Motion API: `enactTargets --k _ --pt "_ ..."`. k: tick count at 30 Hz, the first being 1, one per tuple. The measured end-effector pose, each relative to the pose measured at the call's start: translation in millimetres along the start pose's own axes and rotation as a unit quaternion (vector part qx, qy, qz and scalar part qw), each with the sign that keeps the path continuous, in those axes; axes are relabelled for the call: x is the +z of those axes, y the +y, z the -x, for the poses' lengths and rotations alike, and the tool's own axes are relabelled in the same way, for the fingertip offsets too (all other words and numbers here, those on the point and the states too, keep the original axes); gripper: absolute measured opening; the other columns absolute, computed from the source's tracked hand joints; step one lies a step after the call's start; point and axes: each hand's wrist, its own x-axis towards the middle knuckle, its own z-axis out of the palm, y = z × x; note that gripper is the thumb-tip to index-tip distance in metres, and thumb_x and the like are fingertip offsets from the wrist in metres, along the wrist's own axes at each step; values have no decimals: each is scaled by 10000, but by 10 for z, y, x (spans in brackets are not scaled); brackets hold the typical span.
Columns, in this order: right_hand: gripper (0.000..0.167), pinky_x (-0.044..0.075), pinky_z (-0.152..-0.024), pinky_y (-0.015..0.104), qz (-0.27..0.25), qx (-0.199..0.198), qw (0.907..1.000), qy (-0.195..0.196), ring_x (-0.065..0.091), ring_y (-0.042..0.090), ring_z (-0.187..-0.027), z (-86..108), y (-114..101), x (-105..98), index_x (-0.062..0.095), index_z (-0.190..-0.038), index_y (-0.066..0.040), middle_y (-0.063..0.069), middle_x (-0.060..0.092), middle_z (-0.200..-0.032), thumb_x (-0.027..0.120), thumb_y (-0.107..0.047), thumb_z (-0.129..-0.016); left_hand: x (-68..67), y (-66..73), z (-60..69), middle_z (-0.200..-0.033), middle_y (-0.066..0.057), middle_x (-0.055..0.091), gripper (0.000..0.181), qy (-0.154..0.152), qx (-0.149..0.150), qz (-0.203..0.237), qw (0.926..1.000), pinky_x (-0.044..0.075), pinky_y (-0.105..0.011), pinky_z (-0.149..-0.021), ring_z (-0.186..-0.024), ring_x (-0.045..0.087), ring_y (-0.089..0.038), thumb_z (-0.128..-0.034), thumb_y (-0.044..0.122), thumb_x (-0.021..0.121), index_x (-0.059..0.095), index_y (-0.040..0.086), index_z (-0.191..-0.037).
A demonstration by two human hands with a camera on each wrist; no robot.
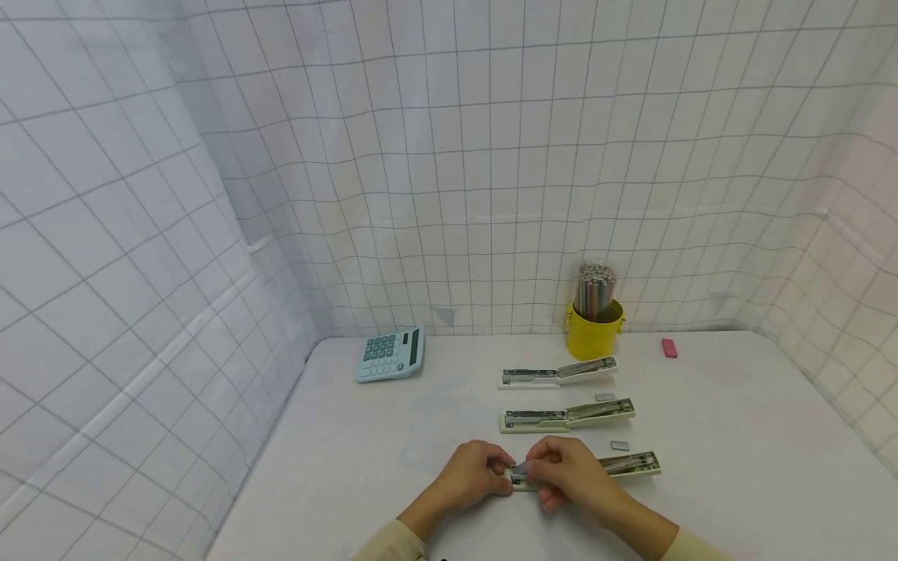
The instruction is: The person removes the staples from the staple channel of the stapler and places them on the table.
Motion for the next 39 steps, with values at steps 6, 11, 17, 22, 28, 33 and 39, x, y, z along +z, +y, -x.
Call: enactTargets --k 6,11,17,22,28,33,39 --pt "252 547 -499 322 715 -305 9969 135 635 163 -547 -76 4 52 618 -1047 2 62 615 -776 758 -148 -901 10 -3 9 -738 99 592 238 40 -9 -44 10000 412 -248 -687 -710 501 -40 -709 99 860 788 140 -932" --pt "256 555 -507 326 1125 -471 9925 -120 642 155 -560 -89 -14 59 654 -1110 2 49 638 -775 727 -131 -904 12 14 10 -743 83 597 237 22 -13 -27 10000 409 -251 -680 -706 497 -40 -712 97 866 786 142 -932" --pt "189 552 -506 310 1386 -675 9878 -196 634 145 -568 -75 -52 63 678 -1061 -14 30 632 -738 711 -102 -897 6 19 17 -742 78 595 244 22 68 -61 10000 403 -246 -682 -704 489 -35 -712 96 865 784 144 -938" --pt "180 539 -506 290 1661 -895 9819 -135 622 141 -557 -55 -84 33 678 -1054 3 31 645 -732 697 -77 -894 1 18 20 -757 84 598 243 -12 -4 -15 10000 405 -247 -682 -709 494 -39 -724 110 861 784 151 -951" --pt "266 552 -535 306 1636 -833 9829 134 631 162 -585 7 -182 -102 668 -1099 38 55 667 -789 736 -142 -916 -3 18 36 -766 82 605 244 29 -46 52 10000 417 -243 -680 -706 505 -38 -724 98 866 781 152 -946" --pt "354 569 -589 304 1421 -481 9878 409 641 193 -646 130 -300 -294 641 -1163 42 127 668 -874 759 -180 -915 -12 6 32 -761 90 598 243 59 -21 53 10000 416 -235 -668 -689 498 -32 -731 96 869 781 141 -953" --pt "386 588 -639 340 1158 -291 9907 653 650 217 -696 326 -380 -559 601 -1197 63 134 640 -913 735 -171 -922 -14 8 33 -770 91 603 275 26 -62 140 9999 416 -233 -677 -691 501 -29 -737 99 868 775 137 -993"
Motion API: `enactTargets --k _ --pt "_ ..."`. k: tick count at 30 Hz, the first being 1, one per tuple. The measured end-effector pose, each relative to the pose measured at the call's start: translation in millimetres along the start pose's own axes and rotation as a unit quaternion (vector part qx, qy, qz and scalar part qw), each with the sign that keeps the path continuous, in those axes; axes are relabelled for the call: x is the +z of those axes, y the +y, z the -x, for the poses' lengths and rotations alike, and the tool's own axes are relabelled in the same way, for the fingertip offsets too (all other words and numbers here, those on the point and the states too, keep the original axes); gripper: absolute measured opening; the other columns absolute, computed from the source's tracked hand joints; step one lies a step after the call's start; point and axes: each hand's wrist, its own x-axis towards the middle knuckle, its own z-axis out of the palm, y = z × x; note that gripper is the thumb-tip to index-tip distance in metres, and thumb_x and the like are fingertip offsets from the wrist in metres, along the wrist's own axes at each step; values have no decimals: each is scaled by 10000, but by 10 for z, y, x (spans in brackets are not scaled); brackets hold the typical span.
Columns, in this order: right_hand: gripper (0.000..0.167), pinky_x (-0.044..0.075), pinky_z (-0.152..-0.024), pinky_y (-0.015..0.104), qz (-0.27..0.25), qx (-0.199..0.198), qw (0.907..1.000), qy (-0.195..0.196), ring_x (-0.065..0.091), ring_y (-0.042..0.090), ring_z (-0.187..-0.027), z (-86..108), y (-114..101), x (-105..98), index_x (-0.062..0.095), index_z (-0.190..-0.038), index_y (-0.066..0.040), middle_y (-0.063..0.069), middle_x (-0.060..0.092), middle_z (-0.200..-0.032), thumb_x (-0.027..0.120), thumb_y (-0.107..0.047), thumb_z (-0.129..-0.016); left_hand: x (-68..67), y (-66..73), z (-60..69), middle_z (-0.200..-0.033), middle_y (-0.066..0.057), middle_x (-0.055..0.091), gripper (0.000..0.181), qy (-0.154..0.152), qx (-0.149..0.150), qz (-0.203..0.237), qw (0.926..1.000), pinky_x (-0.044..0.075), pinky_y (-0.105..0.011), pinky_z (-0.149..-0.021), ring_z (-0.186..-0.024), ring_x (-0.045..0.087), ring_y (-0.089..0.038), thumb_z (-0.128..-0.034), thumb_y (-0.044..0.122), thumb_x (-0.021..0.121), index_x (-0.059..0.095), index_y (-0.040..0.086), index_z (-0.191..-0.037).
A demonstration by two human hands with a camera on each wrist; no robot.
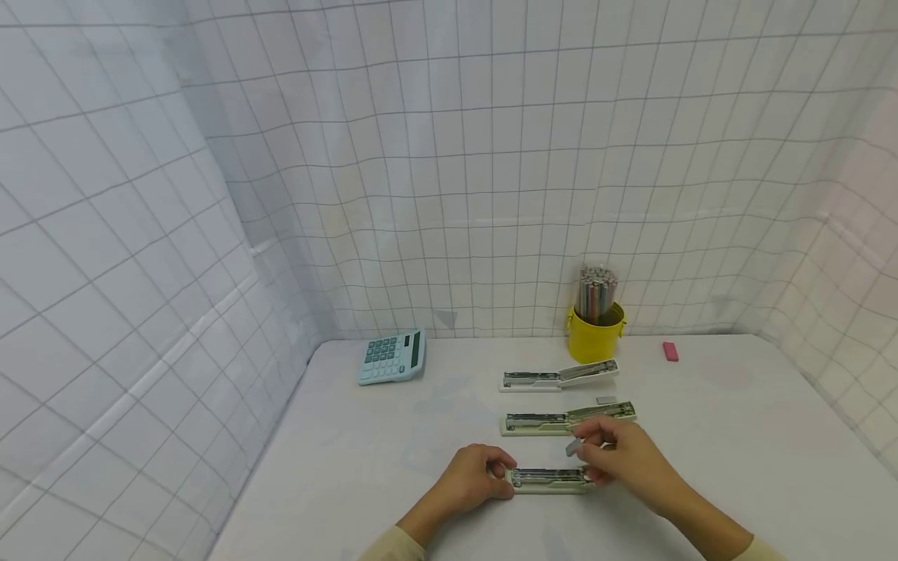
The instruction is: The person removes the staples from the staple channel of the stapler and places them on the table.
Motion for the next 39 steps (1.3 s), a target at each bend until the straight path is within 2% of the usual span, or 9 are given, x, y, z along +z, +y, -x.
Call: enactTargets --k 6,9,14,19,22,26,30,34,39 --pt "356 586 -662 365 -262 335 9989 181 658 228 -721 159 132 -249 533 -1198 52 126 641 -915 680 -132 -931 1 14 26 -780 70 606 353 109 -38 158 9998 405 -246 -652 -680 492 -48 -732 97 861 759 113 -1070" --pt "330 585 -667 365 -358 560 9977 134 659 221 -728 246 241 -334 510 -1188 53 111 649 -906 646 -100 -929 -27 8 86 -793 69 611 369 297 -67 191 9994 408 -253 -640 -665 494 -54 -739 112 842 752 107 -1097" --pt "292 580 -651 354 -491 813 9951 -277 658 200 -717 406 463 -416 528 -1162 54 85 686 -899 657 -102 -951 -116 -35 257 -837 66 621 393 571 -276 465 9969 446 -257 -568 -632 527 -79 -800 149 787 724 90 -1183" --pt "217 553 -636 301 -496 886 9906 -915 628 192 -711 492 667 -463 561 -1136 50 72 661 -853 613 -78 -969 -269 -65 399 -888 18 633 402 704 -387 874 9929 467 -280 -510 -636 557 -123 -860 173 771 693 64 -1240" --pt "190 540 -662 275 -575 1012 9863 -1170 603 187 -736 531 783 -494 575 -1130 56 55 626 -831 584 -53 -975 -342 -116 469 -902 19 632 384 812 -454 835 9922 472 -272 -524 -655 561 -116 -882 181 759 694 76 -1245" --pt "183 547 -673 275 -701 1006 9850 -1213 611 186 -742 552 908 -530 581 -1123 68 55 628 -838 577 -34 -971 -439 -207 533 -917 21 632 356 1017 -553 711 9907 480 -266 -543 -691 562 -121 -911 193 728 695 81 -1247" --pt "173 532 -636 271 -416 865 9890 -1122 590 173 -704 536 977 -553 593 -1103 64 47 603 -813 583 -35 -960 -567 -264 546 -940 14 640 348 1237 -658 702 9876 485 -269 -562 -731 568 -149 -936 213 710 690 86 -1259" --pt "171 465 -570 246 142 766 9917 -1024 537 138 -631 525 985 -561 621 -1082 39 31 573 -768 602 -45 -934 -672 -286 569 -954 9 646 345 1450 -782 723 9837 487 -262 -582 -756 571 -162 -941 217 717 690 93 -1262" --pt "199 408 -548 255 884 886 9886 -834 503 136 -605 525 941 -545 663 -1087 -13 20 551 -756 636 -89 -906 -753 -309 601 -951 -6 647 342 1672 -849 656 9801 486 -260 -584 -751 567 -163 -938 201 721 693 75 -1256"
